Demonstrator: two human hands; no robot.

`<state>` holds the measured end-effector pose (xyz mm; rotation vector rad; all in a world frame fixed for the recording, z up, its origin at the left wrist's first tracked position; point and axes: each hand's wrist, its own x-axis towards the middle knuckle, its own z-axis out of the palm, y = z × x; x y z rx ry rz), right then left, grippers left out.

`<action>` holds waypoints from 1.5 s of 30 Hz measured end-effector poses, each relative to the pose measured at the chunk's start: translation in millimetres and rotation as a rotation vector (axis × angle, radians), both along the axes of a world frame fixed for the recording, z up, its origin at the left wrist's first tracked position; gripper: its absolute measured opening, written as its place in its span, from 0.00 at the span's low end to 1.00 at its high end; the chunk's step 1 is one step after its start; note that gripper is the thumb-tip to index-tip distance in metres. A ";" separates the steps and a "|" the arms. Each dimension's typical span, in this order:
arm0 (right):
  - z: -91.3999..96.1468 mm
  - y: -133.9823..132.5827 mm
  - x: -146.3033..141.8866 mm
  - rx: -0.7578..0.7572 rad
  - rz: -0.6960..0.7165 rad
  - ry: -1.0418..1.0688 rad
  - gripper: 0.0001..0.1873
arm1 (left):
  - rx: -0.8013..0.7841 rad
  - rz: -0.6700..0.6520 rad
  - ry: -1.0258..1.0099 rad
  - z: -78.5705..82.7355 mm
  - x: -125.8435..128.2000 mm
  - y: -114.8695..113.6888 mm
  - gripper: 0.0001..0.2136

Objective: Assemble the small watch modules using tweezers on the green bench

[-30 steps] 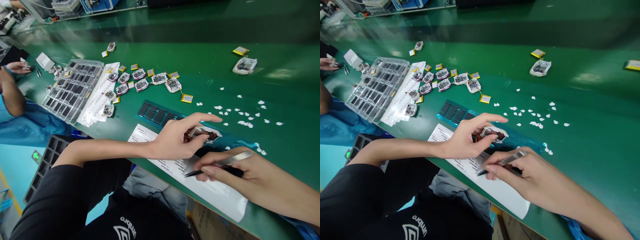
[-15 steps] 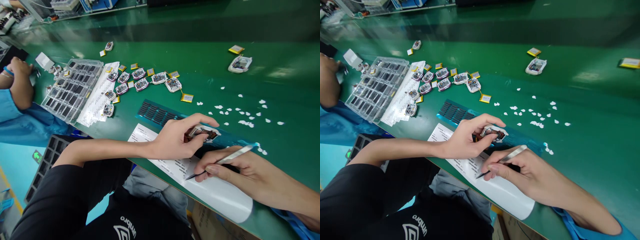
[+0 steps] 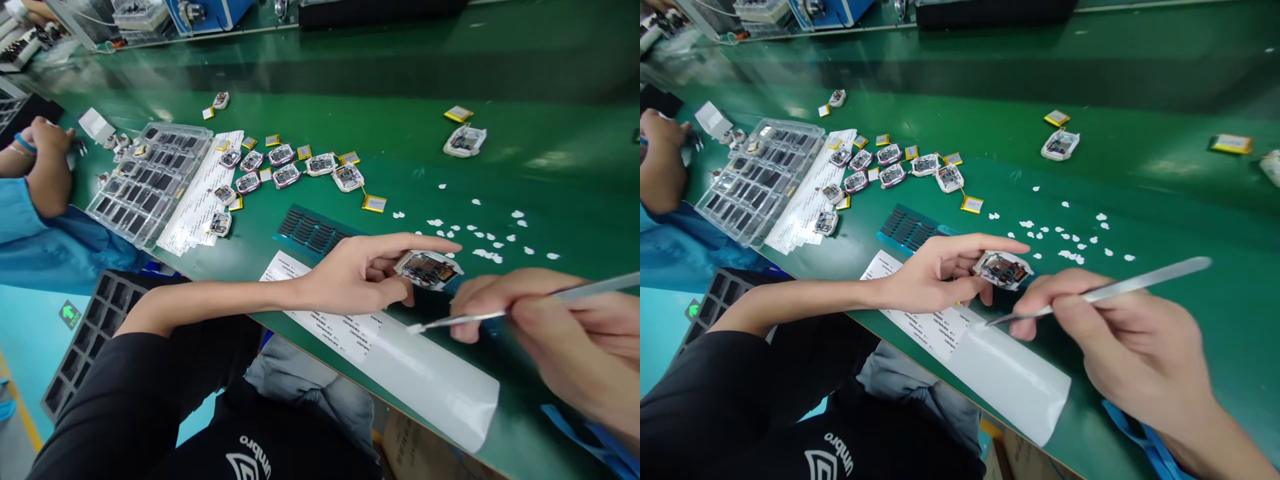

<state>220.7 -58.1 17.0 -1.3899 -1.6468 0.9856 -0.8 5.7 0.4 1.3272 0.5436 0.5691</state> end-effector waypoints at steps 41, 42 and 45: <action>5.8 -8.5 -6.7 0.014 -0.298 -0.152 0.30 | -0.219 -0.238 0.097 4.2 -1.0 -11.4 0.39; 5.5 -8.2 -7.3 0.008 -0.299 -0.146 0.30 | -0.219 -0.236 0.097 3.6 -0.7 -11.6 0.39; 5.1 -6.9 -9.7 0.015 -0.299 -0.131 0.29 | -0.217 -0.232 0.101 2.9 -0.1 -12.2 0.38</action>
